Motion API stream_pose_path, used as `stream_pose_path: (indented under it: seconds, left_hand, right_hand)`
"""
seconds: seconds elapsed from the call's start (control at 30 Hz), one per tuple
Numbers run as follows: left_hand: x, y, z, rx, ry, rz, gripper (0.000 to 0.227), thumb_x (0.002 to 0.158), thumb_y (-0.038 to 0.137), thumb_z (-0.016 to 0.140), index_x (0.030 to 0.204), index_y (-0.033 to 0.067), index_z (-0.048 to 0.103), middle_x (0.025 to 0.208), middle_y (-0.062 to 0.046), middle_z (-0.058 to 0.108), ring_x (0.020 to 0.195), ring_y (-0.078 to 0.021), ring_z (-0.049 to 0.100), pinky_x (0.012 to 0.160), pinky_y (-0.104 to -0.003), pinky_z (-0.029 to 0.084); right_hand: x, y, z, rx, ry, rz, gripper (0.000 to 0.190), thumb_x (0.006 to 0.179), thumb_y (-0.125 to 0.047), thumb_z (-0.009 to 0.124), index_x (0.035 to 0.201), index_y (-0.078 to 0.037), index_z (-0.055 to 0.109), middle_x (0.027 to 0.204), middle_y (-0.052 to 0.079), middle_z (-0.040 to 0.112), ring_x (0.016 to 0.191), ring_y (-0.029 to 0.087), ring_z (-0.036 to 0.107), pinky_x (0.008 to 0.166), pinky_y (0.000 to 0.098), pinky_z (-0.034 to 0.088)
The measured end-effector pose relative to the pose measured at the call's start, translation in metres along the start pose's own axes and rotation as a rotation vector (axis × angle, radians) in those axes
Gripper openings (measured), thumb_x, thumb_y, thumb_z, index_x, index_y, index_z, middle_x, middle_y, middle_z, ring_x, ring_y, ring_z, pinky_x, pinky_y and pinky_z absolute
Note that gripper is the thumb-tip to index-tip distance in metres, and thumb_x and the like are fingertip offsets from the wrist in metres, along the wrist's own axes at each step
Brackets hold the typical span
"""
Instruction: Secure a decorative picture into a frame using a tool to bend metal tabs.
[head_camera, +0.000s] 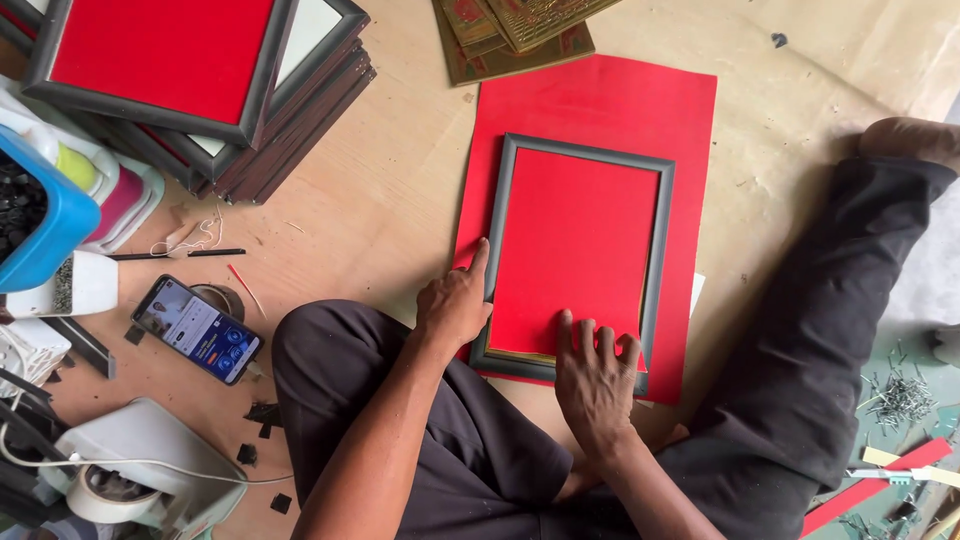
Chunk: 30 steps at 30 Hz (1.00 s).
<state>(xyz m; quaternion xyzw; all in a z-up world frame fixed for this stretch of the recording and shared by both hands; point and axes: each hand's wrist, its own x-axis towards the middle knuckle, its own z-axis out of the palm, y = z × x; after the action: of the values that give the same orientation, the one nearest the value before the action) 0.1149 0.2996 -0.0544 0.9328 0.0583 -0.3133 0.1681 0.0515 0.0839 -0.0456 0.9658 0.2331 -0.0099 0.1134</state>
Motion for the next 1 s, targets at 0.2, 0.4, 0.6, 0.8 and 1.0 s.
stream_pose_path:
  seconds: [0.2,0.4,0.6,0.8,1.0]
  left_hand:
    - [0.0,-0.001,-0.001,-0.037,-0.031,0.007,0.106,0.089,0.029,0.078,0.164,0.0158,0.004,0.109,-0.016,0.068,0.095,-0.0286,0.072,0.084,-0.042,0.06]
    - [0.01,-0.017,0.023,-0.103,0.075,0.092,0.093,0.098,0.036,0.073,0.163,0.0129,0.011,0.117,-0.018,0.07,0.105,-0.034,0.07,0.091,-0.05,0.056]
    - [-0.002,0.003,0.003,-0.032,-0.021,0.011,0.126,0.077,0.045,0.087,0.163,0.0133,0.001,0.124,-0.019,0.066,0.108,-0.0307,0.07,0.094,-0.049,0.055]
    - [-0.01,0.01,-0.002,-0.013,-0.06,-0.029,0.128,0.079,0.045,0.084,0.166,0.0175,-0.005,0.117,-0.018,0.07,0.102,-0.028,0.073,0.089,-0.048,0.059]
    - [0.0,-0.002,0.02,0.026,0.047,0.085,0.119,0.076,0.044,0.087,0.162,0.0365,0.005,0.118,-0.016,0.064,0.102,-0.0296,0.07,0.085,-0.049,0.059]
  right_hand:
    - [0.001,0.0,0.001,-0.008,-0.053,-0.034,0.061,0.085,-0.014,0.061,0.144,-0.003,0.053,0.108,0.011,0.055,0.095,0.024,0.055,0.092,0.0476,0.042]
    - [0.001,0.003,-0.001,0.057,0.043,-0.03,0.056,0.087,-0.014,0.059,0.141,-0.001,0.053,0.113,0.014,0.056,0.104,0.027,0.057,0.104,0.0573,0.041]
    - [0.006,0.035,-0.009,0.184,-0.1,-0.14,0.069,0.082,-0.013,0.065,0.148,-0.001,0.048,0.121,0.015,0.056,0.112,0.03,0.054,0.103,0.0478,0.041]
    - [0.008,0.095,0.008,0.418,-0.258,-0.172,0.074,0.08,-0.041,0.078,0.146,-0.02,0.053,0.128,0.01,0.054,0.123,0.035,0.048,0.107,0.0483,0.037]
    - [-0.005,0.119,0.027,0.334,0.004,-0.031,0.078,0.074,-0.058,0.078,0.144,-0.03,0.056,0.148,0.014,0.046,0.139,0.036,0.039,0.113,0.0514,0.032]
